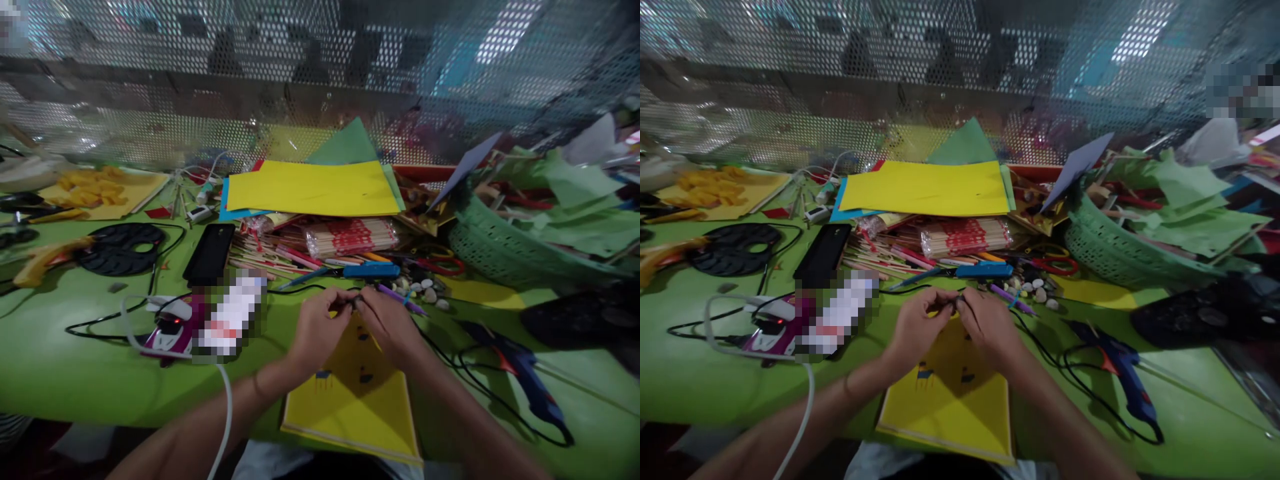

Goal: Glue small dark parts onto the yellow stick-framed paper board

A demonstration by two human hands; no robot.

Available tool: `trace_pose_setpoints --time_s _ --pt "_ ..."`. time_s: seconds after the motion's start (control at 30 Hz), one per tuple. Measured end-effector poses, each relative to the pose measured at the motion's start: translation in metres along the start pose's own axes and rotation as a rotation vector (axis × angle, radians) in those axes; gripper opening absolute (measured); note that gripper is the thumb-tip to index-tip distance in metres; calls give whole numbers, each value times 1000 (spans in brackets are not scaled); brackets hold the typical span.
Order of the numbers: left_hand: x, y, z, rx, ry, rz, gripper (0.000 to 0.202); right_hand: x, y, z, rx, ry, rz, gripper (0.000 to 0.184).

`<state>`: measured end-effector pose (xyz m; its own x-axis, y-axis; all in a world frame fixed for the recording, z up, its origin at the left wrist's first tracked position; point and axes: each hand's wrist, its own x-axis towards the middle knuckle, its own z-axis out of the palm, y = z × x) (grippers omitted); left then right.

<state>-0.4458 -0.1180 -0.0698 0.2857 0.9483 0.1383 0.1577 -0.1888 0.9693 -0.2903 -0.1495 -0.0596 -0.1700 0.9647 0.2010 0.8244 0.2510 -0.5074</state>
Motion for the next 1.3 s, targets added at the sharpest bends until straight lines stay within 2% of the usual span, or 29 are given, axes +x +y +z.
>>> trace_pose_setpoints --time_s 0.2,0.43,0.57,0.9,1.13,1.3 --pt "-4 1 1 74 -3 72 19 1 1 6 61 35 -5 25" --pt "-1 1 -1 3 -17 17 16 1 4 9 91 48 41 25" --pt "1 -2 -1 -79 -28 -39 15 1 4 9 125 60 14 27" --pt "0 -8 -1 40 -15 51 15 5 -1 5 99 73 -8 27" --pt "5 -11 -2 -37 -38 -24 16 7 -2 6 46 89 33 24" --pt "9 -10 -5 -115 -51 -79 20 8 0 5 -63 83 -32 25"
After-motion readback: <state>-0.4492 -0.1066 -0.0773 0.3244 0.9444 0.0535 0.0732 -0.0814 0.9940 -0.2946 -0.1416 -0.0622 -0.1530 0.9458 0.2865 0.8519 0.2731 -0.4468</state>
